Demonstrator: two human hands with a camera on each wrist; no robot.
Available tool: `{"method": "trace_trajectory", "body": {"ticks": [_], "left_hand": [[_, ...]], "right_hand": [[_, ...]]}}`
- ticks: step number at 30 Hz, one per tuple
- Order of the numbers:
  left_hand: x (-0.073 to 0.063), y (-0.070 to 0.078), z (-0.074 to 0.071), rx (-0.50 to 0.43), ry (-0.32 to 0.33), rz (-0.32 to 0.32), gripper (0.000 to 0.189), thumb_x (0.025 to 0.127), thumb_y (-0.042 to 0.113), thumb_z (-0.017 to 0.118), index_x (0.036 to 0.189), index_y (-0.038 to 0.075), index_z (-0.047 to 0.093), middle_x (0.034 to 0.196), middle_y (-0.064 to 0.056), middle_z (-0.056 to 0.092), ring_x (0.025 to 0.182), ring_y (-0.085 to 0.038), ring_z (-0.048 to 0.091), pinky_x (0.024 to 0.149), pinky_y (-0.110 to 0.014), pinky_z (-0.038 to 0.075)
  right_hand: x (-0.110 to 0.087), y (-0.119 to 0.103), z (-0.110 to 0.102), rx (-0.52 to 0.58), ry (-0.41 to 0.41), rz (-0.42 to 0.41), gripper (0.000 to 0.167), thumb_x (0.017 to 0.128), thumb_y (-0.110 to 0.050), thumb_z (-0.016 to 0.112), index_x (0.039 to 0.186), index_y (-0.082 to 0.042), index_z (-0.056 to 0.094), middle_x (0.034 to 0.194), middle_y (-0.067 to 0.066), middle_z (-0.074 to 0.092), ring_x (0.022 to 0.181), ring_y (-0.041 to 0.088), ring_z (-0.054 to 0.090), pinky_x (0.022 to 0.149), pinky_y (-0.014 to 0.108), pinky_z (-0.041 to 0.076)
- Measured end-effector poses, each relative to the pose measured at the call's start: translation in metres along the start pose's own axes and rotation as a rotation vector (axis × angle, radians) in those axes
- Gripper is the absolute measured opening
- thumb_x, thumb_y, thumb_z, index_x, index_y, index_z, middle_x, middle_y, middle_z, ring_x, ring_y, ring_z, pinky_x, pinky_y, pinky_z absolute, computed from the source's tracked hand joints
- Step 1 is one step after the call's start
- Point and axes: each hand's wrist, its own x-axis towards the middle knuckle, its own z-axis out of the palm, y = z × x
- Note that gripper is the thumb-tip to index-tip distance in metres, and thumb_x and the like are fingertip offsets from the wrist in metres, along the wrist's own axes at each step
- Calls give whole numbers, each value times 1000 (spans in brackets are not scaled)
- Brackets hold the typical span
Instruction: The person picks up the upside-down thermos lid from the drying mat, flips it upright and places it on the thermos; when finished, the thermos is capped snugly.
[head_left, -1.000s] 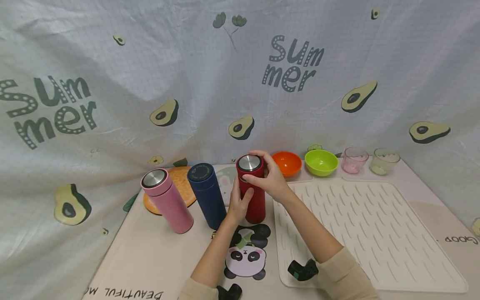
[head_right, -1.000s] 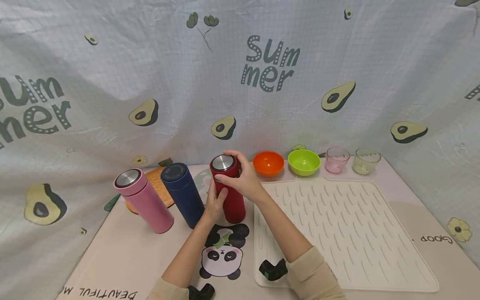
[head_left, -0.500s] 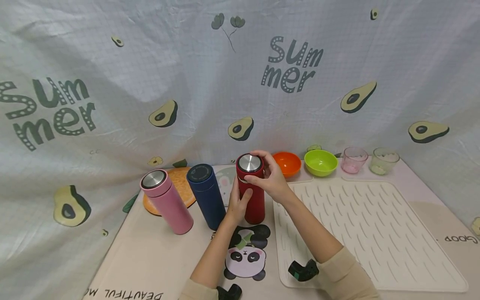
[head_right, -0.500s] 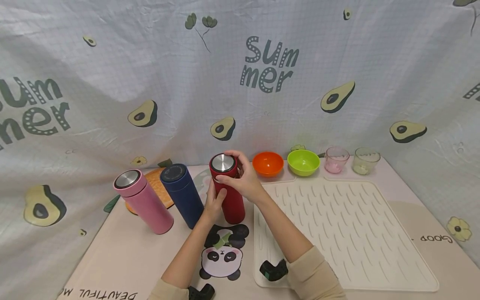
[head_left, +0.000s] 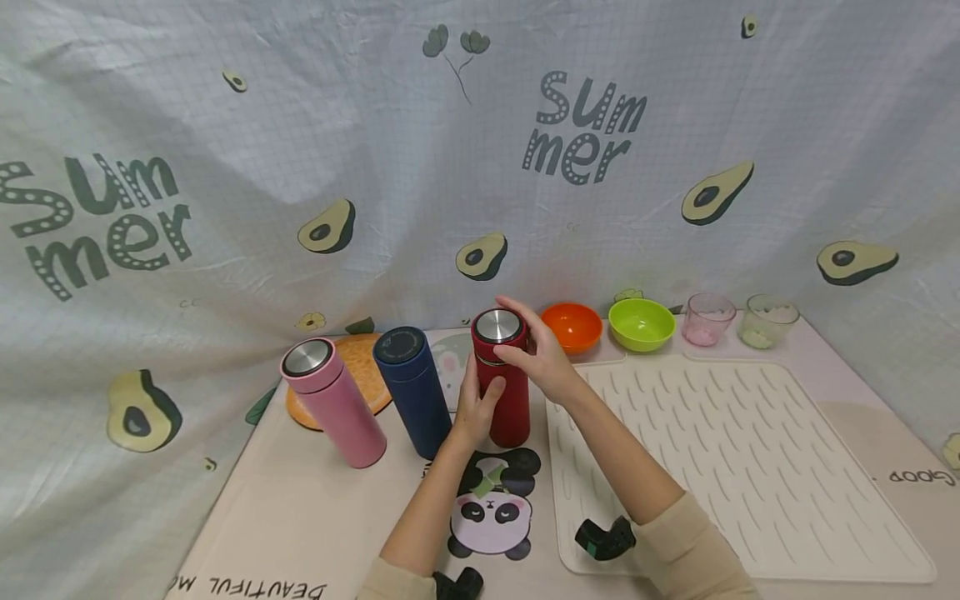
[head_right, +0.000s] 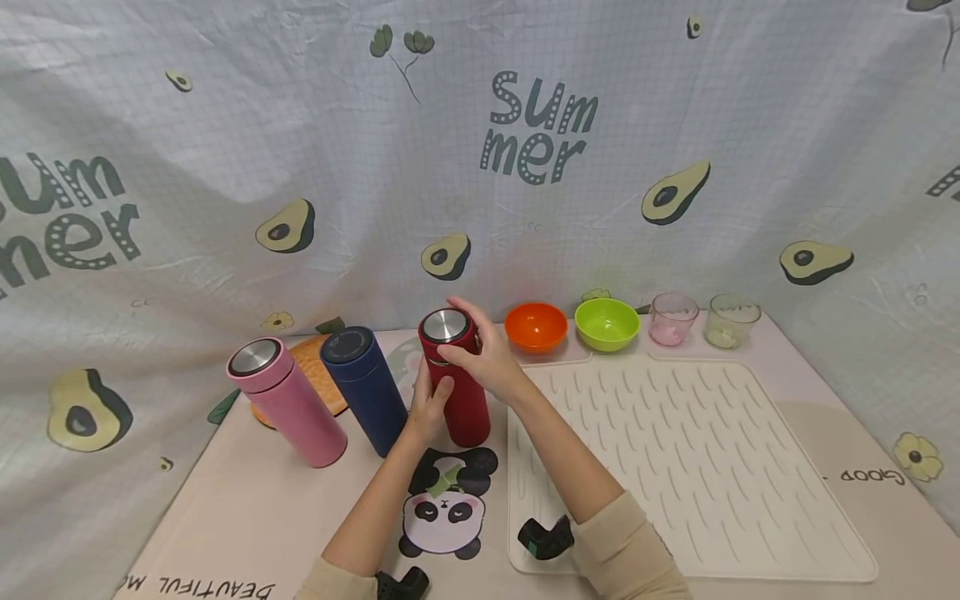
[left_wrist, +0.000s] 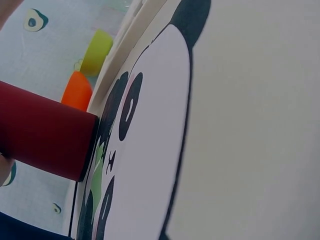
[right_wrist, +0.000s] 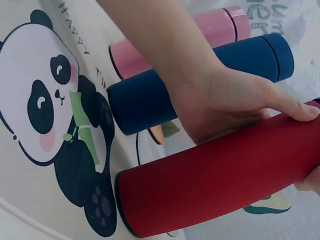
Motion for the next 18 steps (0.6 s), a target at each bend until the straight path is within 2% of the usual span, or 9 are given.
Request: {"method": "trace_trajectory", "body": {"ticks": [3,6,9,12,15,18], "left_hand": [[-1,0,0,-1,7,2,83,90,57,40,137,-7,18,120,-29,46,107,-37,50,90,-42,45],[-1,2,0,0,7,-8,86,89,59,40,138,-8,16,122,-30,45,108,-39,49,90,-43,44],[-2,2,0,2,2,-20,88,88,59,40,139,-7,14,124,-31,43,110,-41,47,91,-46,43],[-1,3,0,-1,-2,-27,84,89,58,41,138,-7,16,124,-30,43,110,-42,47,92,-46,42],[-1,2,1,-6,0,-22,82,90,56,41,136,-8,19,120,-30,45,108,-42,48,91,-43,43],[-1,1,1,-5,4,-14,84,89,57,41,135,-9,20,119,-31,45,107,-40,48,90,-41,44]], "right_hand": [[-1,0,0,37,-12,7,60,83,-8,56,137,1,32,131,21,41,108,25,49,90,30,45],[-1,-1,1,22,21,26,58,80,-1,60,132,1,35,124,19,44,106,24,48,88,29,46],[0,-1,1,-7,38,44,63,78,0,66,131,-2,33,122,17,44,106,25,48,89,31,46],[1,-2,-1,1,7,58,60,83,-7,59,137,-3,31,129,18,41,110,27,47,92,34,43],[2,-3,-2,31,-28,69,58,85,-14,51,138,0,31,131,21,40,110,26,47,93,33,42],[3,-4,-2,43,-19,76,55,84,-13,54,133,3,35,124,21,45,104,23,50,88,30,45]]}}
